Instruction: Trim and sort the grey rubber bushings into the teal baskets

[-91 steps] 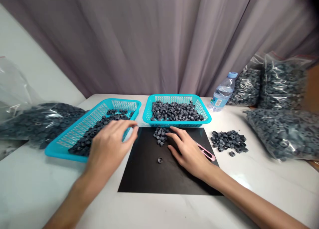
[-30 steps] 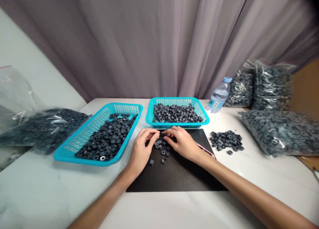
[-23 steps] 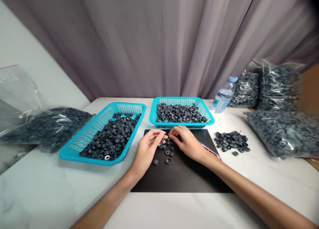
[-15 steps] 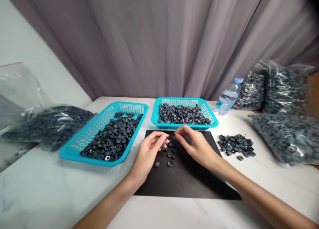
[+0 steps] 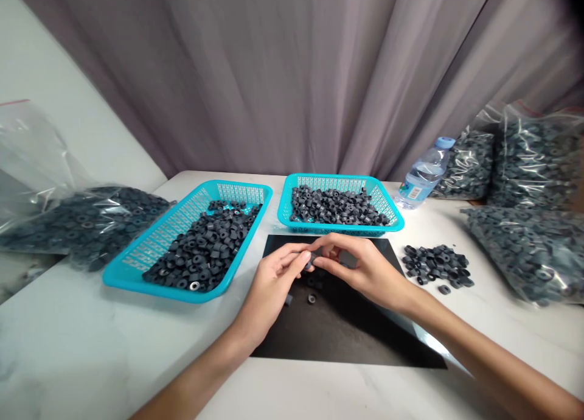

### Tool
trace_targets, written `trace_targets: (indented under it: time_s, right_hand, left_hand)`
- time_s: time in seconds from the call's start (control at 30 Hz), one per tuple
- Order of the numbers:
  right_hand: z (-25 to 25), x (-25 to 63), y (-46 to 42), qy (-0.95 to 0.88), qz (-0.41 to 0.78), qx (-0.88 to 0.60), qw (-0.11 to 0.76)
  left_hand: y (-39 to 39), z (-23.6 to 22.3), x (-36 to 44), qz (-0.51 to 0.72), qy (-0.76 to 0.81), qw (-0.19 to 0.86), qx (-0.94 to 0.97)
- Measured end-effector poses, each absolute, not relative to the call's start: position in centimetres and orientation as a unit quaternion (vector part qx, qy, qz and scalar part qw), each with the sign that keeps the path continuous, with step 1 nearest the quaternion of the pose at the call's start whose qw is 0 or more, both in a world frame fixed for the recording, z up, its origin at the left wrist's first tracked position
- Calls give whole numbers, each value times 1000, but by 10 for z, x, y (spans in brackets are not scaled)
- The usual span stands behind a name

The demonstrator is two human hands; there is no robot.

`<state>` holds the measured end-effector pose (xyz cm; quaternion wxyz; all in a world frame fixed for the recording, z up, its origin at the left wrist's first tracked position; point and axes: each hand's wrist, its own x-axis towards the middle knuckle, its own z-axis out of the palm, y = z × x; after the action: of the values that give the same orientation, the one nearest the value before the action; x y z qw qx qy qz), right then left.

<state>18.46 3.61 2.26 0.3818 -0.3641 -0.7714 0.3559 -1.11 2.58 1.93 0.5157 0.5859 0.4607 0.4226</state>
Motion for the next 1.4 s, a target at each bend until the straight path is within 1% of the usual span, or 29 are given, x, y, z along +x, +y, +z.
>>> trace_targets:
  time_s: [0.17,0.23,0.37,0.53,0.67,0.8,1.0,1.1,1.2,1.4]
  right_hand:
    - [25,184,36,-745,389,-380,388]
    - [25,183,37,-711,432,-389,396]
    - [25,187,41,-599,553,-405,414]
    - [29,193,42,-534,628,-414,386]
    - [30,194,42,-524,643,-421,368]
    - [27,196,44,-517,648,-422,368]
    - [24,199,45,-516,650,-415,372]
    - [24,199,45,-512,652,-413,376]
    - [25,199,44,-512,651,-412,380]
    - [26,199,44,-513,649,-410,385]
  left_hand:
    - [26,23,-11,413,466,502,601]
    - [25,24,-11,409,470,502,601]
    - [25,23,-11,410,467,522,585]
    - [25,20,-12,407,478,537,564]
    - [28,21,-12,405,484,528,568]
    - [30,17,-12,435,458,515,580]
    - [28,10,-14,459,440,373,676]
    - [26,11,-13,452,436,329,705]
    - [25,12,-12,451,434,327,708]
    - [24,13,-11,451,435,377,682]
